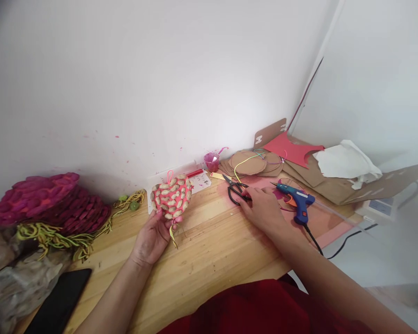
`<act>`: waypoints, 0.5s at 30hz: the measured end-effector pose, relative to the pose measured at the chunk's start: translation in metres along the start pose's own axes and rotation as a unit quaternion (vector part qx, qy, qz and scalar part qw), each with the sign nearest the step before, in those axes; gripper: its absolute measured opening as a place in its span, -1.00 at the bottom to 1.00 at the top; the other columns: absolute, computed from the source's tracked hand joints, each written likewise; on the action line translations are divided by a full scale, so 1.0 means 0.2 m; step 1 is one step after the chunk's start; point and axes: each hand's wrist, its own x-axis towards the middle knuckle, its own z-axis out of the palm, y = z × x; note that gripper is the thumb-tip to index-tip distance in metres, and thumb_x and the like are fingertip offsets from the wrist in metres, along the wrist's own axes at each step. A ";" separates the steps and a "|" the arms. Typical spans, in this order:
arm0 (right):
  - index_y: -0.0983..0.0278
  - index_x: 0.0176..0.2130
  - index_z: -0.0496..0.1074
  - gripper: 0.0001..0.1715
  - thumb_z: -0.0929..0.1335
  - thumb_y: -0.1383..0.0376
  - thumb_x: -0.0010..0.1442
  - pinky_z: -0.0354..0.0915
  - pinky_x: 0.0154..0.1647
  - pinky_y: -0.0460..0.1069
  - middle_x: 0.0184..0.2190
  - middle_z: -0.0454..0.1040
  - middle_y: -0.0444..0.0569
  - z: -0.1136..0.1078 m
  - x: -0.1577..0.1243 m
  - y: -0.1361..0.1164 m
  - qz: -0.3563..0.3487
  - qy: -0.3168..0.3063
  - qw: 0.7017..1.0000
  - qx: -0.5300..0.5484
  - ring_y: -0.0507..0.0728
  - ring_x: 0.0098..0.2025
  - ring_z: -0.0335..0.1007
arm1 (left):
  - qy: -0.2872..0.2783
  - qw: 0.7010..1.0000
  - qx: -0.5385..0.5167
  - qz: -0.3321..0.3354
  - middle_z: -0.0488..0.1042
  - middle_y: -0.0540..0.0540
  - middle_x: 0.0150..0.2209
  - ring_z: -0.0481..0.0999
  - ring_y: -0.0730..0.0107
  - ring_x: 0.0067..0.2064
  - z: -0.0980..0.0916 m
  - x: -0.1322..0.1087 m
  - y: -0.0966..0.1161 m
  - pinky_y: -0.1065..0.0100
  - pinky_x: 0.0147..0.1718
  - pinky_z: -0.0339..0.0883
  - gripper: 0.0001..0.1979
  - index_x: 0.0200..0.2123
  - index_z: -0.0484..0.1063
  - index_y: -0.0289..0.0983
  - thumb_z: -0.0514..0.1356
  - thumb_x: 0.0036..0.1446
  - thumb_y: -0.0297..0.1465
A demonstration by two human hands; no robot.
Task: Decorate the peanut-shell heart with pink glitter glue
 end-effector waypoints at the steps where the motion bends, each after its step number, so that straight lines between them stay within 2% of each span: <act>1: 0.21 -0.24 0.50 -0.77 0.34 0.12 0.27 0.31 -0.18 0.19 -0.32 0.60 0.08 -0.01 0.01 0.01 0.015 -0.007 1.000 0.001 0.39 -0.11 0.39 | -0.003 1.000 0.000 0.007 0.63 0.01 -0.28 0.70 0.24 -0.35 0.00 0.00 0.00 0.47 -0.58 0.42 -0.73 -0.18 0.40 -0.17 0.40 0.09 -0.37; 4: 0.19 -0.33 0.45 -0.83 0.36 0.15 0.22 0.28 -0.23 0.15 -0.42 0.55 0.07 -0.03 0.03 0.04 0.049 -0.039 0.998 0.004 0.40 -0.10 0.38 | 0.003 1.000 0.009 0.027 0.60 0.04 -0.30 0.69 0.32 -0.36 0.00 0.01 0.00 0.52 -0.62 0.31 -0.71 -0.24 0.40 -0.18 0.44 0.04 -0.35; 6: 0.19 -0.35 0.44 -0.87 0.36 0.19 0.19 0.26 -0.22 0.16 -0.43 0.54 0.06 -0.04 0.04 0.07 0.035 -0.052 0.998 -0.006 0.38 -0.14 0.38 | 0.009 0.998 0.018 0.054 0.61 0.06 -0.31 0.67 0.38 -0.37 0.00 0.01 0.00 0.52 -0.58 0.32 -0.70 -0.26 0.41 -0.19 0.46 0.02 -0.33; 9: 0.21 -0.31 0.47 -0.89 0.36 0.22 0.17 0.25 -0.19 0.20 -0.41 0.55 0.11 -0.06 0.06 0.09 -0.003 -0.059 0.997 -0.059 0.40 -0.19 0.38 | 0.000 0.993 0.042 0.113 0.66 0.02 -0.22 0.67 0.40 -0.29 0.01 0.02 -0.01 0.37 -0.18 0.50 -0.68 -0.26 0.49 -0.21 0.50 -0.04 -0.28; 11: 0.24 -0.30 0.48 -0.85 0.35 0.22 0.19 0.26 -0.14 0.24 -0.37 0.56 0.16 -0.06 0.06 0.07 -0.026 -0.048 0.995 -0.084 0.43 -0.17 0.39 | -0.004 0.989 0.069 0.135 0.67 -0.01 -0.24 0.68 0.33 -0.24 0.02 0.02 -0.01 0.31 -0.11 0.48 -0.65 -0.31 0.53 -0.22 0.52 -0.09 -0.20; 13: 0.25 -0.28 0.48 -0.80 0.34 0.18 0.23 0.27 -0.08 0.26 -0.33 0.57 0.16 -0.08 0.05 0.01 -0.050 -0.032 0.997 -0.057 0.41 -0.15 0.42 | -0.010 0.986 0.082 0.145 0.67 -0.04 -0.25 0.69 0.29 -0.22 0.03 0.01 -0.01 0.30 -0.08 0.47 -0.63 -0.33 0.55 -0.25 0.53 -0.12 -0.16; 15: 0.23 -0.26 0.49 -0.76 0.33 0.13 0.27 0.31 -0.10 0.20 -0.29 0.58 0.11 -0.09 0.03 -0.07 -0.076 -0.047 0.995 0.039 0.33 -0.18 0.45 | -0.011 0.987 0.084 0.136 0.67 -0.05 -0.27 0.69 0.29 -0.23 0.03 0.01 -0.01 0.34 -0.14 0.46 -0.62 -0.35 0.55 -0.27 0.52 -0.11 -0.14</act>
